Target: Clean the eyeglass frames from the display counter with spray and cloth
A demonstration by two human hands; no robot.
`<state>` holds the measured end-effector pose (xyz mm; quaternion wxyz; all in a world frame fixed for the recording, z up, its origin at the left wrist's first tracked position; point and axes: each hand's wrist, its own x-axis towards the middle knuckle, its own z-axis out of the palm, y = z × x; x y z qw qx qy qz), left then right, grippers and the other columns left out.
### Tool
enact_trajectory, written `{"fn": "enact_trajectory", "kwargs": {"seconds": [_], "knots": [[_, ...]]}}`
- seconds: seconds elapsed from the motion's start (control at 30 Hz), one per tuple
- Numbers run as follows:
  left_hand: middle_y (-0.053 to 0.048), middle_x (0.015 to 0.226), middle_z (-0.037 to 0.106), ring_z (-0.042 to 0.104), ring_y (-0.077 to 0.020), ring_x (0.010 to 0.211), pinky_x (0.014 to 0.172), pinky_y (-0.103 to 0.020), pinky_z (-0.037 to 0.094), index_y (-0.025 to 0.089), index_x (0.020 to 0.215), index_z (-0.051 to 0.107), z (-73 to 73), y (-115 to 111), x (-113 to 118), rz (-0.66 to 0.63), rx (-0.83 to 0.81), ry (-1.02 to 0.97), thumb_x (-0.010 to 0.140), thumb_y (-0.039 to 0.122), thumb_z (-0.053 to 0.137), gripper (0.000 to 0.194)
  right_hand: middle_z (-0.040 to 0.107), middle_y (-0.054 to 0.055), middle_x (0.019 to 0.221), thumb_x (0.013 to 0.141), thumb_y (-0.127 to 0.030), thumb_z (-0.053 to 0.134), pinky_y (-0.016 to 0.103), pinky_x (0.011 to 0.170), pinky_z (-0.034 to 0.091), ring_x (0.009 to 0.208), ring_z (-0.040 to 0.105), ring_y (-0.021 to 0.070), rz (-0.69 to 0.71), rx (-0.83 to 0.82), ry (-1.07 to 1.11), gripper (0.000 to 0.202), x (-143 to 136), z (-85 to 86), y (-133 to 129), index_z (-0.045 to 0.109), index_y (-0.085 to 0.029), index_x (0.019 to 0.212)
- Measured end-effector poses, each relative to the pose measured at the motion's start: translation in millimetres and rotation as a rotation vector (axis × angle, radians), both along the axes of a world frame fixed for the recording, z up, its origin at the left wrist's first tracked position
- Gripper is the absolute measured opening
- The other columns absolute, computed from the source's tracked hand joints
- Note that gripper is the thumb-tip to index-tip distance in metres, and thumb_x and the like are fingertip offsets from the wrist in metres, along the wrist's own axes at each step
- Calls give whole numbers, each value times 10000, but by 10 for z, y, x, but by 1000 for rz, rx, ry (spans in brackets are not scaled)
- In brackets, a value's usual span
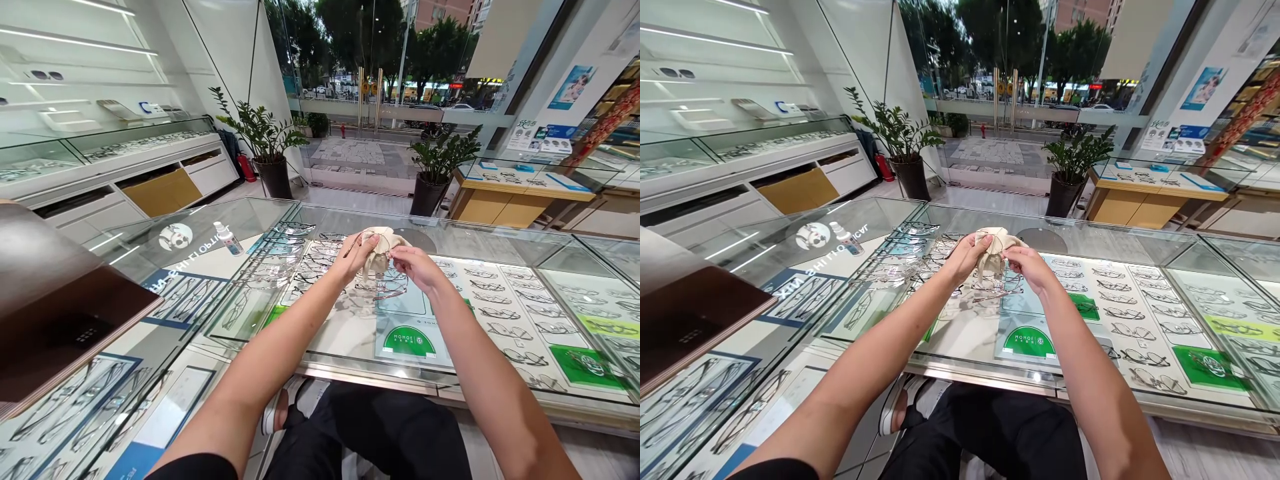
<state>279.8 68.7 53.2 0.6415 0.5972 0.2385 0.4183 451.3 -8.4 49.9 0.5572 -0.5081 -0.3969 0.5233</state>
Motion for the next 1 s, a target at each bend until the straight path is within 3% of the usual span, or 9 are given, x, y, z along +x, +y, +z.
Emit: {"fn": "enact_trajectory", "kwargs": {"seconds": [0.1,0.2,0.4,0.5,0.6,0.7,1.0], "knots": [[-60,900,765,684,-187,740,711,-289,541,143,1091,725,-7,-6,5,-114,-96,-40,724,519,911,557,590,1,700,552,-513,962,313,613,269,632,426,116,22,-17,1,426,-9,-21,2,750,-185,722],[-40,827,743,650,-157,647,637,-272,514,139,1036,698,-15,-16,22,-132,-161,-26,655,519,963,600,566,-9,672,560,-521,963,313,619,273,631,427,119,57,-23,0,435,-60,-19,-21,731,-183,706],[-21,706,703,598,-137,582,576,-252,460,138,886,702,-17,-38,54,-15,-131,-34,720,706,858,612,566,-13,679,603,-535,953,310,617,291,627,434,115,88,-20,-19,439,-99,19,-61,715,-182,712],[-44,768,746,651,-161,656,635,-261,499,133,916,728,-11,-32,53,-58,-142,-49,757,711,830,608,621,5,740,560,-512,976,302,602,310,631,447,112,48,-18,12,443,-43,37,-53,745,-188,756],[-71,876,785,706,-188,789,743,-273,540,123,1000,747,-14,-10,62,-132,-201,-128,761,670,855,605,654,14,787,539,-496,995,294,592,333,637,465,109,16,-10,61,456,44,83,-62,757,-192,781],[-83,915,794,717,-190,813,776,-285,560,114,1035,746,-18,14,95,-123,-304,-199,752,618,890,595,628,2,763,567,-483,996,287,595,359,638,460,106,4,30,116,448,136,166,-104,754,-192,805],[-126,973,796,752,-238,951,920,-353,597,124,979,747,-16,-59,194,-144,-522,-203,968,306,679,195,434,-33,718,735,-499,880,320,601,376,630,377,146,-117,284,201,360,299,380,-222,632,-265,851]]}}
